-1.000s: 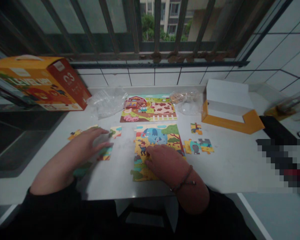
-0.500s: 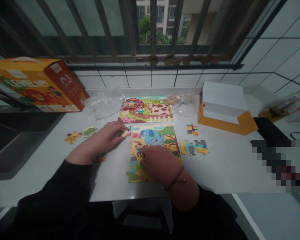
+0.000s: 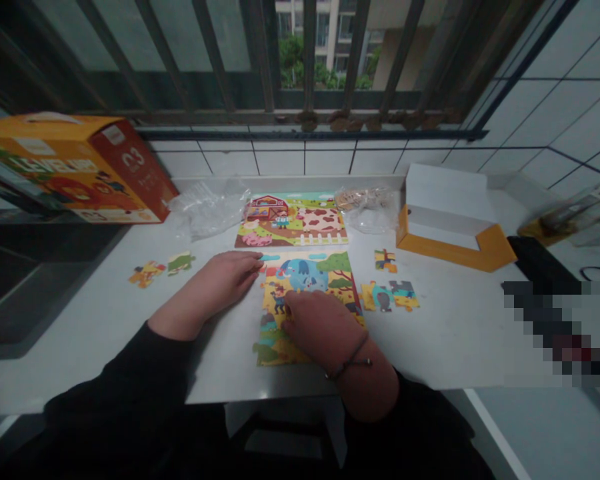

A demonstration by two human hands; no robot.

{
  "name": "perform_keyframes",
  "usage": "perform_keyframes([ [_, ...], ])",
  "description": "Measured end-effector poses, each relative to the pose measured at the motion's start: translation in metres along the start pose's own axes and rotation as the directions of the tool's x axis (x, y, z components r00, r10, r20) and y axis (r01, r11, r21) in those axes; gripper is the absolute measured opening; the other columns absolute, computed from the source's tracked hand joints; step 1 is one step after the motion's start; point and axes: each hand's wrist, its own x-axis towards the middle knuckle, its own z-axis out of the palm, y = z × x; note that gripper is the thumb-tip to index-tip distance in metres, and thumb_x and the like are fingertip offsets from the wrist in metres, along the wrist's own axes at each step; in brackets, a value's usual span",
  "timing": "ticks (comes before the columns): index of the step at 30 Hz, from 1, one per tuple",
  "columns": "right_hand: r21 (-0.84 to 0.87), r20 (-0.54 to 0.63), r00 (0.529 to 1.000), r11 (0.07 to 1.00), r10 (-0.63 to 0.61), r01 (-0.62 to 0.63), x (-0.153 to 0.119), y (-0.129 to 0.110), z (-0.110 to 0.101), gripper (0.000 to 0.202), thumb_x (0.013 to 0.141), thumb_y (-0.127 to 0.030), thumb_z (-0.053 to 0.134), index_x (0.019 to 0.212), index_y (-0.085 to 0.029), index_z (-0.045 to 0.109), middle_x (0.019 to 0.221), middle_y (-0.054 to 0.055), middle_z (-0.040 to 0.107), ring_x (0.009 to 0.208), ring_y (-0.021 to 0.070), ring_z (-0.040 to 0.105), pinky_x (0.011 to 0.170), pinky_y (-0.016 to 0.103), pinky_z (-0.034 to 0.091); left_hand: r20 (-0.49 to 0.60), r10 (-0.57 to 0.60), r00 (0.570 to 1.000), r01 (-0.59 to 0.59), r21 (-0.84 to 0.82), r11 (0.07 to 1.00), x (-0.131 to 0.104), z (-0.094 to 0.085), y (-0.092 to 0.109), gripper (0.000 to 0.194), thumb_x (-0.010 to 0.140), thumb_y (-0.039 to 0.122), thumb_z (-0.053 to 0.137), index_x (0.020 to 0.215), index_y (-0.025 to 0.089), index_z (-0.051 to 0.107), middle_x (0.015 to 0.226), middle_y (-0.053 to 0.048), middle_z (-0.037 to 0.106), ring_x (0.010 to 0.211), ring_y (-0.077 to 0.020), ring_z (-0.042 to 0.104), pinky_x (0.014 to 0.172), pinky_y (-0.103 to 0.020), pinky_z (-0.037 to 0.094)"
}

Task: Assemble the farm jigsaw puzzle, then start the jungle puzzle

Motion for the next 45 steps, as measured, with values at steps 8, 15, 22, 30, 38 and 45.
perform_keyframes([
  [8,-0.004,-0.011,1.0,1.0,0.014,-0.014,0.001,0.0,0.001,0.021,0.105,-0.032,0.064,0.119,-0.02,0.073,0.116,0.013,0.082,0.107,0.0308,0.077,0.084,0.039,0.049,-0.003,-0.113,0.994,0.112,-0.022,0.993,0.007,0.004,0.014,0.02,0.109,0.023,0.059,0.111,0.018,0.079,0.119,-0.015,0.08,0.111,-0.0304,0.073,0.106,-0.046,0.058],
  [15,0.001,0.01,1.0,1.0,0.017,-0.017,0.002,0.0,0.0,0.019,0.104,-0.031,0.064,0.118,-0.02,0.073,0.115,0.012,0.082,0.108,0.0302,0.076,0.085,0.038,0.049,-0.07,-0.148,0.986,0.142,-0.087,0.986,0.007,0.007,0.012,0.018,0.108,0.028,0.063,0.102,0.018,0.076,0.11,-0.013,0.071,0.104,-0.0275,0.069,0.095,-0.042,0.059],
  [22,0.008,0.003,1.0,1.0,0.023,-0.023,0.0,-0.002,-0.002,0.021,0.105,-0.032,0.064,0.119,-0.02,0.074,0.117,0.013,0.082,0.108,0.0301,0.077,0.085,0.038,0.049,-0.072,-0.031,0.997,0.022,-0.118,0.993,0.004,0.009,0.001,0.013,0.105,0.028,0.067,0.103,0.021,0.078,0.123,-0.012,0.078,0.119,-0.0303,0.071,0.109,-0.048,0.057],
  [30,-0.007,0.001,1.0,1.0,0.017,-0.017,0.001,-0.001,-0.001,0.023,0.105,-0.033,0.064,0.12,-0.02,0.073,0.117,0.014,0.082,0.108,0.0308,0.077,0.086,0.039,0.05,0.014,-0.02,1.0,0.021,-0.069,0.997,0.004,0.004,0.004,0.023,0.11,0.033,0.06,0.111,0.02,0.08,0.13,-0.016,0.081,0.128,-0.0335,0.073,0.11,-0.05,0.058],
  [38,0.014,0.005,1.0,1.0,0.025,-0.025,0.001,-0.003,-0.004,0.02,0.105,-0.031,0.064,0.118,-0.02,0.074,0.117,0.012,0.082,0.108,0.0294,0.076,0.086,0.037,0.049,-0.145,-0.403,0.904,0.421,0.135,0.897,-0.025,-0.019,-0.029,0.039,0.096,0.013,0.052,0.127,0.015,0.075,0.135,-0.02,0.077,0.127,-0.0363,0.07,0.114,-0.052,0.056],
  [45,0.036,0.017,1.0,0.999,0.024,-0.025,0.001,-0.004,-0.006,0.016,0.104,-0.028,0.064,0.115,-0.02,0.073,0.116,0.012,0.082,0.11,0.0283,0.075,0.087,0.037,0.048,-0.082,-0.628,0.774,0.626,0.247,0.739,-0.063,-0.02,-0.086,0.039,0.088,0.018,0.058,0.123,0.015,0.074,0.117,-0.022,0.079,0.108,-0.0399,0.074,0.101,-0.054,0.059],
])
